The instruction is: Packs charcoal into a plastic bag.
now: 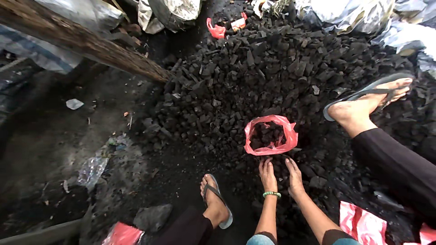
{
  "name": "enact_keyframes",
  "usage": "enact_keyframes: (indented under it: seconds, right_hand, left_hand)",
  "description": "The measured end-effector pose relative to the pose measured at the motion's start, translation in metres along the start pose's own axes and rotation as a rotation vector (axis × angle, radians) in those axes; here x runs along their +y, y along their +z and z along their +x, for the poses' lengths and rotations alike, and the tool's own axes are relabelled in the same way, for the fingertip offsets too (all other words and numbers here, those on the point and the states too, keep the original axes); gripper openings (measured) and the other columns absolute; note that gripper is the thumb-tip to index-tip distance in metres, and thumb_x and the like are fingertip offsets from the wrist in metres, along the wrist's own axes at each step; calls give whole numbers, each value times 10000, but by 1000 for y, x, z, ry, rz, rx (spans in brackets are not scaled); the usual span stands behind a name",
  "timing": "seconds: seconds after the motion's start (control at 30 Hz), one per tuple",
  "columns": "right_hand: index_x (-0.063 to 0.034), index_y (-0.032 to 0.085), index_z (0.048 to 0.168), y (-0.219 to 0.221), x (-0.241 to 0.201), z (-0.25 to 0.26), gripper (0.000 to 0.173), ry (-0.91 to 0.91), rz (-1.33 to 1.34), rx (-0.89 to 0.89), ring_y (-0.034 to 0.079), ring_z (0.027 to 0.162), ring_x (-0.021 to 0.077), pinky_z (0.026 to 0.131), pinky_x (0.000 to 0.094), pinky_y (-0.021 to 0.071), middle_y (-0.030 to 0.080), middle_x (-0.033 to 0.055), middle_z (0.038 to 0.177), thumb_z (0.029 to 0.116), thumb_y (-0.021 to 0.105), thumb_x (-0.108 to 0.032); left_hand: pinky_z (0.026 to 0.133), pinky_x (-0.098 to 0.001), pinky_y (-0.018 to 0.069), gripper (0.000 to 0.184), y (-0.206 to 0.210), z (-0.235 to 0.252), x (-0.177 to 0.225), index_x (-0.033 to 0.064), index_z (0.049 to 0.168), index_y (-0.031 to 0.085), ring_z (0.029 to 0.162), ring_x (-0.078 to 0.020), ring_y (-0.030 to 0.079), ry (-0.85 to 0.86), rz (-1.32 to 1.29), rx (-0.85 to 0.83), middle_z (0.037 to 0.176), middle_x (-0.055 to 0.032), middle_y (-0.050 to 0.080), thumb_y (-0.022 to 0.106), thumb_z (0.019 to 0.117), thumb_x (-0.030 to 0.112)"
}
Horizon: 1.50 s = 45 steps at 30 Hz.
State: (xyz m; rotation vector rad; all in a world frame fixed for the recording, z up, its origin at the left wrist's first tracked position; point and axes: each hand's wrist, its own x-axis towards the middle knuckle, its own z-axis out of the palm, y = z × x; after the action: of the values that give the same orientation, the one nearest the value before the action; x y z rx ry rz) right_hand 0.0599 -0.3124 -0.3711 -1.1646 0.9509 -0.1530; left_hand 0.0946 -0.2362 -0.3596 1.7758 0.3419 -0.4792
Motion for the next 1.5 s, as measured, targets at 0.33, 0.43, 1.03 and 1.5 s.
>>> enact_keyframes:
  seconds: [0.33, 0.43, 1.03, 1.5]
  right_hand:
    - [-17, 650, 1269, 30, -43, -49, 370, -141, 276, -87, 647, 1090, 142, 926, 326, 554, 671, 91, 1227, 910, 610, -92]
    - [-72, 693, 1229, 38, -72, -56, 370, -294, 338, -148, 653, 1079, 116, 907, 317, 568, 685, 36, 1213, 868, 627, -120]
    - [-154, 398, 1555, 33, -210, 73, 560, -51, -262, -309, 476, 1361, 334, 1038, 597, 431, 461, 163, 1529, 1057, 527, -375]
    - [-36, 373, 1563, -104, -20, 24, 740, 163, -470, 648, 264, 1490, 494, 1158, 645, 297, 228, 319, 1625, 1017, 565, -499]
  left_hand:
    - [873, -314, 535, 269, -26, -35, 40, -10, 1253, 631, 1003, -136, 630, 56, -530, 169, 1160, -101, 664, 519, 1030, 91]
    - [804, -280, 573, 292, -29, -42, 74, 41, 1255, 635, 942, -101, 661, 163, -619, 150, 1116, -56, 681, 514, 1005, 134]
    - [970, -757, 438, 794, -23, 54, 207, 277, 1655, -39, 1401, -518, 408, -112, 145, -333, 1671, -233, 191, 396, 1058, 568]
    - [1156, -572, 327, 668, -92, -40, -22, -30, 1534, 369, 1439, -487, 351, -386, 93, 592, 1558, -354, 334, 562, 1054, 393]
